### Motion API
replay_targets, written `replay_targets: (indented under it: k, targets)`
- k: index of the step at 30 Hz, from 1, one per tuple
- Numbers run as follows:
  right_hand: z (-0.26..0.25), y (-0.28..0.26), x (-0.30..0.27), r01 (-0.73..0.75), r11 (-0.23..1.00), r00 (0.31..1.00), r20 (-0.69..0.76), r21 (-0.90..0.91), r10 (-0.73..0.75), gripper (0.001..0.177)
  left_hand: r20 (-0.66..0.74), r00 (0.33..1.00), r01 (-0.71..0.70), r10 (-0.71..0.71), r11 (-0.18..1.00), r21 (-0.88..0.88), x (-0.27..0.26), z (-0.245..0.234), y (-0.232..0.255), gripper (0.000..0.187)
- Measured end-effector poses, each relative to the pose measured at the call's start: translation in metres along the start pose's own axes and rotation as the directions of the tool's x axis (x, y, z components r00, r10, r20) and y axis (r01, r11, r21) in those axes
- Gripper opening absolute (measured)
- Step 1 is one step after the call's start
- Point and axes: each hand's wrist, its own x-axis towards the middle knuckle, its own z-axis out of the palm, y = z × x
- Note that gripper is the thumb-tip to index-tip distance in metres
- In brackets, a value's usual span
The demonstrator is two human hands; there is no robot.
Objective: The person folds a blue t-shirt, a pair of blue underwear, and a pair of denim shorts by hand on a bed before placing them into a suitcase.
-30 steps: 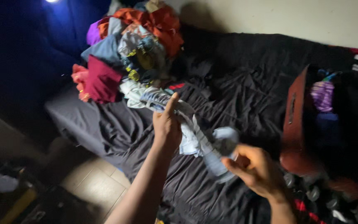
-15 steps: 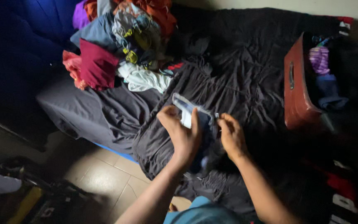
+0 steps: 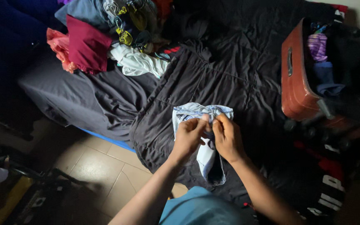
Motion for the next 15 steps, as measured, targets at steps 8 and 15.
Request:
replay_targets:
  k: [8,15]
  targets:
    - [0.026,0.041,-0.022,0.032,0.928,0.996,-0.066,-0.370,-0.061,0.015,-0.160,0.955,-0.170,0.248,0.904,0.392,0.003,0.008,-0.039,0.026]
    - [-0.025,0.097,-0.007,-0.500,0.719,0.860,0.181,0.483,0.477,0.021,-0.223,0.971,-0.094,0.085,0.995,-0.031,0.024,-0.008,-0.094,0.027]
